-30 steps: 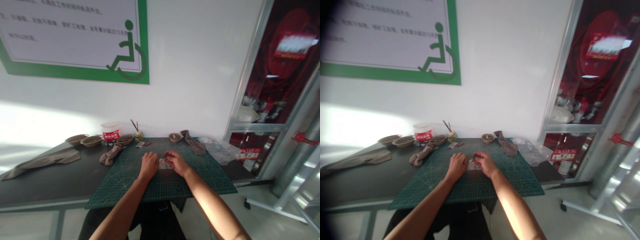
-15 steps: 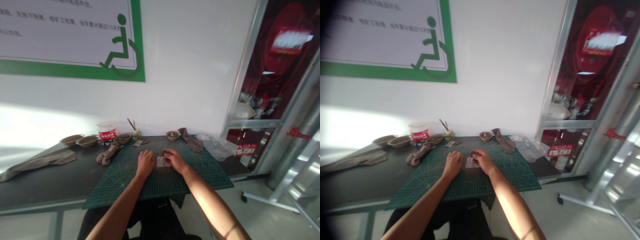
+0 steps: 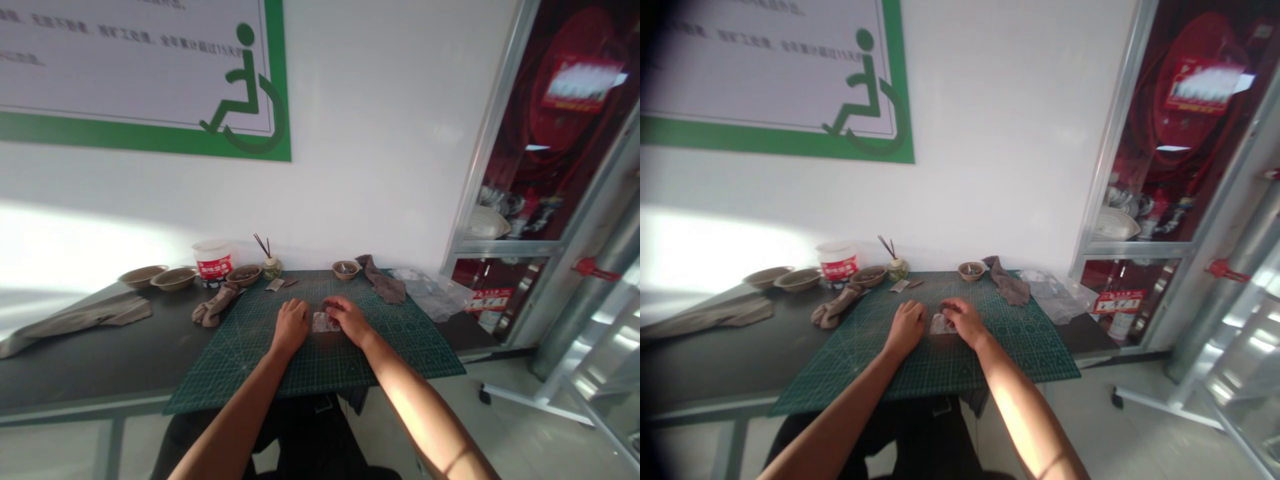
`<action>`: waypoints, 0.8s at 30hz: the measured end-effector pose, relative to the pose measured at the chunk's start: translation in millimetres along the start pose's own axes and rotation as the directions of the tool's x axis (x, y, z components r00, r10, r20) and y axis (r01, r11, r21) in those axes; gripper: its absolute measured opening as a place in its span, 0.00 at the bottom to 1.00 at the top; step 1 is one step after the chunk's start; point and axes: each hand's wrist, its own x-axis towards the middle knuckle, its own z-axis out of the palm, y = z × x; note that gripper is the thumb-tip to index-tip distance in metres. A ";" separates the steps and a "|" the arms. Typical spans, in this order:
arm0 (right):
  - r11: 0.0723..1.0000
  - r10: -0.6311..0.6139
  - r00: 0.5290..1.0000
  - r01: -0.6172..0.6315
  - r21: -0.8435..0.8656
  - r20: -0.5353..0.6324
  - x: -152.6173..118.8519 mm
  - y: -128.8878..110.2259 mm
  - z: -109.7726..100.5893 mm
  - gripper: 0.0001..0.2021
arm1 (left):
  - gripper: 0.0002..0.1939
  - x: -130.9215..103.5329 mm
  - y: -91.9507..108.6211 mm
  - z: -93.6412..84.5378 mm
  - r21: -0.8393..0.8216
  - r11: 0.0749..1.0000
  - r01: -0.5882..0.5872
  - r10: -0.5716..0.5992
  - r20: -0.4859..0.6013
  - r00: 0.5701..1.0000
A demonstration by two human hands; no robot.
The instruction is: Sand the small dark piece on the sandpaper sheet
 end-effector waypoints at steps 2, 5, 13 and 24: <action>1.000 -0.005 1.000 0.005 -0.014 0.011 -0.4 -0.2 0.6 0.15 | 0.14 -0.5 1.6 0.5 -0.004 1.000 -0.015 0.015 0.001 1.000; 1.000 -0.008 1.000 0.009 -0.030 0.029 -0.7 -0.4 1.4 0.15 | 0.14 -2.6 6.1 0.7 -0.019 0.998 -0.058 0.058 0.002 0.998; 1.000 -0.024 0.999 0.025 -0.012 0.038 -1.3 -2.6 2.5 0.14 | 0.17 -4.7 12.9 -0.8 -0.050 0.986 -0.162 0.163 0.010 0.987; 0.998 0.031 0.999 -0.032 0.061 0.022 0.4 -2.6 1.6 0.14 | 0.16 -3.7 15.6 -4.6 -0.013 0.980 -0.198 0.198 0.017 0.980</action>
